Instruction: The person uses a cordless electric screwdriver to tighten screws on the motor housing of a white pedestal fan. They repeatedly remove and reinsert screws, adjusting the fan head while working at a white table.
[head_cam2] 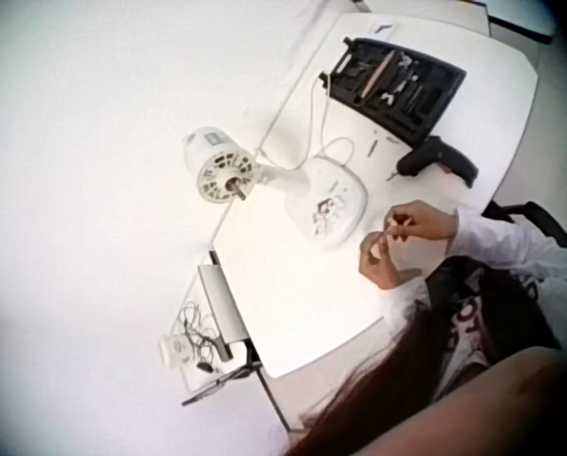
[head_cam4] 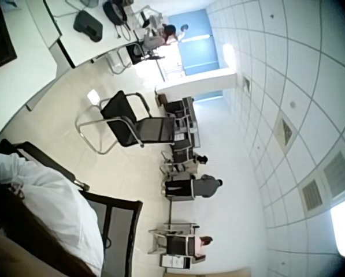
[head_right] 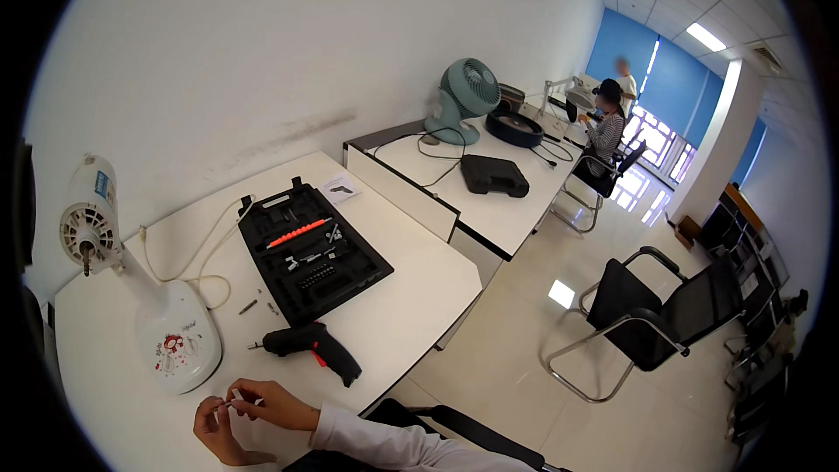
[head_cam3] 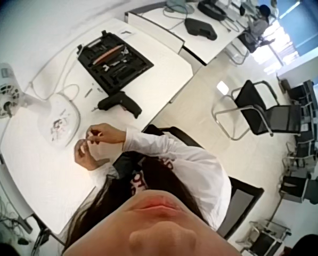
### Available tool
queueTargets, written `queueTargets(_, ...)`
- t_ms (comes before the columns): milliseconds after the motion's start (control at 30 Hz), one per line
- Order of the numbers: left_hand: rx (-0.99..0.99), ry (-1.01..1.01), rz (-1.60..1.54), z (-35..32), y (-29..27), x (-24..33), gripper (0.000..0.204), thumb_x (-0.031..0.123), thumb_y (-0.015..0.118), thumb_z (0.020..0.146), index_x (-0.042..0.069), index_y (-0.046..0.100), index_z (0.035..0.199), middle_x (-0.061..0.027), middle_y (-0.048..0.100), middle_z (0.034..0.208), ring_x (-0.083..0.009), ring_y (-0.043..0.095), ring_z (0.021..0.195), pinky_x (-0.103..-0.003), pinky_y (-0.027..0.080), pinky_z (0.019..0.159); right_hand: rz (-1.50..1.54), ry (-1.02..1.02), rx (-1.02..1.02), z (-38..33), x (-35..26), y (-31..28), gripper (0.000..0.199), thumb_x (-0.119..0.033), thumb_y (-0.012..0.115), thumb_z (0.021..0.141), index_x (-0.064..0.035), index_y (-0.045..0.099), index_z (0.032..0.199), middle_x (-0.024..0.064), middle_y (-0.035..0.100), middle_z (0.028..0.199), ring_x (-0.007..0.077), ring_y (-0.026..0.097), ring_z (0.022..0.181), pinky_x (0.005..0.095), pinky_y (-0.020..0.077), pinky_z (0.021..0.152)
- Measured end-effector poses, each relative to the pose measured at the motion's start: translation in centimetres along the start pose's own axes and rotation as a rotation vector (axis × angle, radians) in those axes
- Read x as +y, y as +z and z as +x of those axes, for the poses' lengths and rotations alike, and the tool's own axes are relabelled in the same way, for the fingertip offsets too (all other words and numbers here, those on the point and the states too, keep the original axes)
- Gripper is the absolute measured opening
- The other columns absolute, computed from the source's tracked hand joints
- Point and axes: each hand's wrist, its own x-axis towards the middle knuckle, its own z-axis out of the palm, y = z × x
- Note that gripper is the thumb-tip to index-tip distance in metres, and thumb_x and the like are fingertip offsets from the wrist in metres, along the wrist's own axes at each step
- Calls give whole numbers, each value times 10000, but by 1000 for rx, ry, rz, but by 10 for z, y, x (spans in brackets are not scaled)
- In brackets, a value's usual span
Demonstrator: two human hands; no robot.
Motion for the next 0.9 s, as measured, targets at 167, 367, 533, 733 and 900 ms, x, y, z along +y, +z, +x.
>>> queueTargets(167, -191, -35, 140, 8, 2, 51, 137, 77, 669, 772, -1, 610, 867, -109, 612, 843, -229, 574, 819, -359, 447, 801, -205, -59, 73, -13, -20, -1, 143, -152, 543, 906, -46, 524, 1000, 39, 532, 756, 106, 498, 645, 248, 449, 590)
queueTargets(367, -530, 277, 513, 32, -28, 101, 99, 20, 675, 739, 33, 618, 819, -103, 617, 794, -272, 592, 806, -423, 396, 886, -288, -50, -50, -14, -35, 20, 117, -132, 549, 853, -57, 494, 924, 77, 542, 701, 193, 512, 579, 303, 414, 550)
queueTargets(533, -747, 426, 613, 64, -41, 124, 113, 48, 682, 739, 66, 624, 834, -91, 616, 810, -265, 596, 819, -454, 356, 930, -459, -139, 32, 6, -58, 11, 123, -139, 549, 856, -69, 508, 949, 72, 557, 720, 200, 523, 549, 296, 427, 537)
queueTargets(733, -226, 288, 795, 172, -115, 109, 280, 52, 674, 692, -29, 576, 942, -122, 603, 890, -239, 570, 867, -323, 442, 810, -372, -445, 339, 106, -125, -26, 116, 1, 552, 814, -31, 477, 896, 116, 548, 767, 226, 554, 633, 305, 451, 545)
queueTargets(900, -290, 88, 735, 222, -110, 85, 742, 198, 796, 669, -12, 437, 1283, -151, 539, 1217, -265, 504, 1129, -362, 398, 950, -654, -399, 470, 168, -124, -60, 56, -73, 513, 880, -23, 492, 868, 96, 599, 643, 200, 633, 576, 294, 473, 508)
